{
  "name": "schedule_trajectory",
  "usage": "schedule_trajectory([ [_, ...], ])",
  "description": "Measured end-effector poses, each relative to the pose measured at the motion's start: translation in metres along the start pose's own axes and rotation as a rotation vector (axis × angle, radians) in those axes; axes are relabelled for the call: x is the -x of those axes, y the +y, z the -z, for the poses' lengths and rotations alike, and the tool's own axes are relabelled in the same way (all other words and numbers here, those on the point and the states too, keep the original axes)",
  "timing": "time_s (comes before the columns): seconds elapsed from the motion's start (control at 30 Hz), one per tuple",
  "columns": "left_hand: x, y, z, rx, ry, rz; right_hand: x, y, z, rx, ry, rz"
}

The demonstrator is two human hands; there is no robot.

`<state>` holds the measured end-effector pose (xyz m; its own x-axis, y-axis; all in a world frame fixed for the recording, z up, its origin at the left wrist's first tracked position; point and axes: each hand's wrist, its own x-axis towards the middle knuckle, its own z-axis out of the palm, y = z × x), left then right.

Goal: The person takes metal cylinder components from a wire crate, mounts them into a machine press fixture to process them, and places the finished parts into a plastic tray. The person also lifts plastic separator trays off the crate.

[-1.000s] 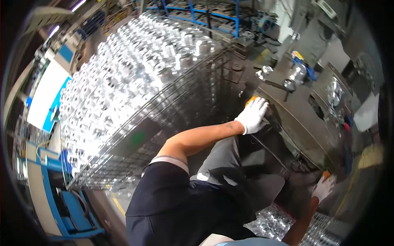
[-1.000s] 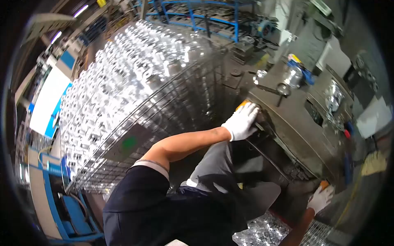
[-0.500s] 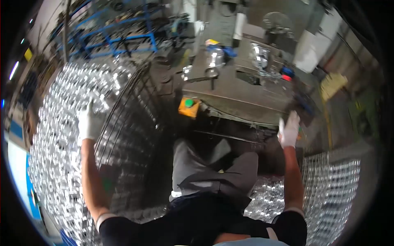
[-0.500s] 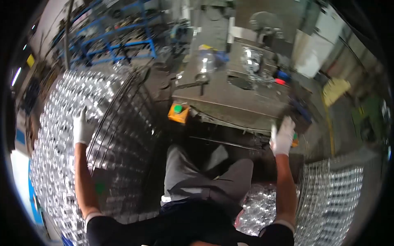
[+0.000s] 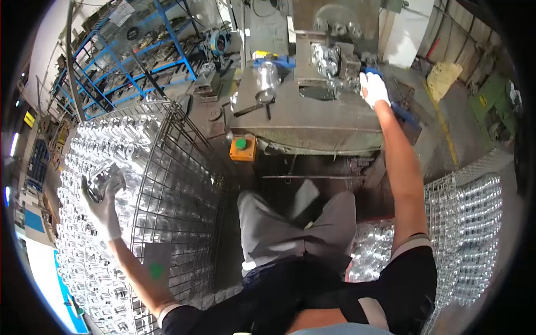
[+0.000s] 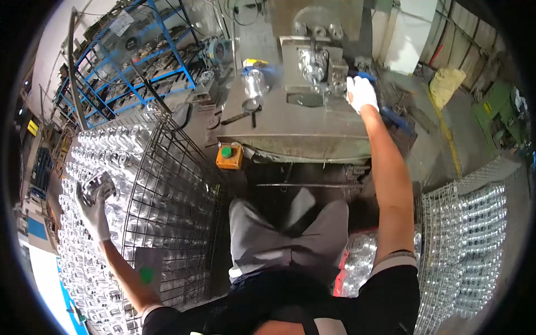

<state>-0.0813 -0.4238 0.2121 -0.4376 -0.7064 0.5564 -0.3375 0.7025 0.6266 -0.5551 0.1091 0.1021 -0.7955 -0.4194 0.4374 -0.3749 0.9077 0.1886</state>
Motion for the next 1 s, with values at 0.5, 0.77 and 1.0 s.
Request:
schedule_trajectory([
  [0.5, 0.163, 0.066, -0.202, 1.538, -0.890, 0.791, -0.037, -0.161, 0.005, -1.830, 0.125, -0.929],
  [0.77, 0.187, 0.036, -0.193, 1.651, -0.810, 1.012, -0.100, -0.154, -0.006, -1.907, 0.423, -1.457],
  [1.0, 0.169, 0.064, -0.213, 1.599, -0.777, 1.056, 0.066, -0.214, 0.019, -2.160, 0.085, -0.861],
])
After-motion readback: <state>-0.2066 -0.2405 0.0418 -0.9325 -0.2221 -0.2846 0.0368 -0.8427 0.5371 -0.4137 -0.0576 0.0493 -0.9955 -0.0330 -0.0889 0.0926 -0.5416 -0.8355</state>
